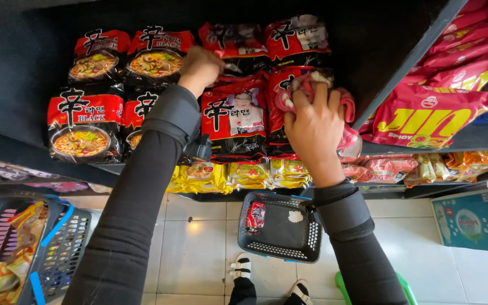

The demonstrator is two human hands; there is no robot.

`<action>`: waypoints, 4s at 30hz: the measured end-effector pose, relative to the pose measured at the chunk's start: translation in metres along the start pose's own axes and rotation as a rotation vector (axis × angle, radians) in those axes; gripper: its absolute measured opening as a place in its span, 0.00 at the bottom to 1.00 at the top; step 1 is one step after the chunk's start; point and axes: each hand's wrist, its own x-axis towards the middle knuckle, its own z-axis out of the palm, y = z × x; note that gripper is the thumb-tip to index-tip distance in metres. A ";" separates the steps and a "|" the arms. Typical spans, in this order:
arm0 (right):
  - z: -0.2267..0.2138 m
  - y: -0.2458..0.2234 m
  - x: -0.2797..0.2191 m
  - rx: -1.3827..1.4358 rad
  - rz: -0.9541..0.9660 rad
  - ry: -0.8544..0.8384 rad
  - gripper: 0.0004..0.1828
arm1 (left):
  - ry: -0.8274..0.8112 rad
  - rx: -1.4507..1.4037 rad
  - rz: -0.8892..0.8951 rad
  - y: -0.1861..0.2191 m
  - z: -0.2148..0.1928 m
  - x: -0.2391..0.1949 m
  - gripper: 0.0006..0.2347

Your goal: The person wipes packages of instant noodles on a store shelf using a pink cloth. They pick up the noodle packages, wipe them, and place them back on the shelf or into a shopping basket. The person then moves to another section and wipes a box of glass bottles.

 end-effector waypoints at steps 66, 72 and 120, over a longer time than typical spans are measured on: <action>-0.090 -0.013 -0.009 0.291 -0.071 0.041 0.25 | 0.184 -0.631 0.315 0.145 0.043 -0.180 0.35; -0.018 -0.002 0.000 -0.033 -0.104 0.100 0.25 | -0.131 -0.263 0.233 0.138 0.001 -0.162 0.29; -0.031 0.024 0.036 0.125 -0.024 -0.178 0.26 | -0.208 -0.692 0.576 0.013 -0.001 0.087 0.13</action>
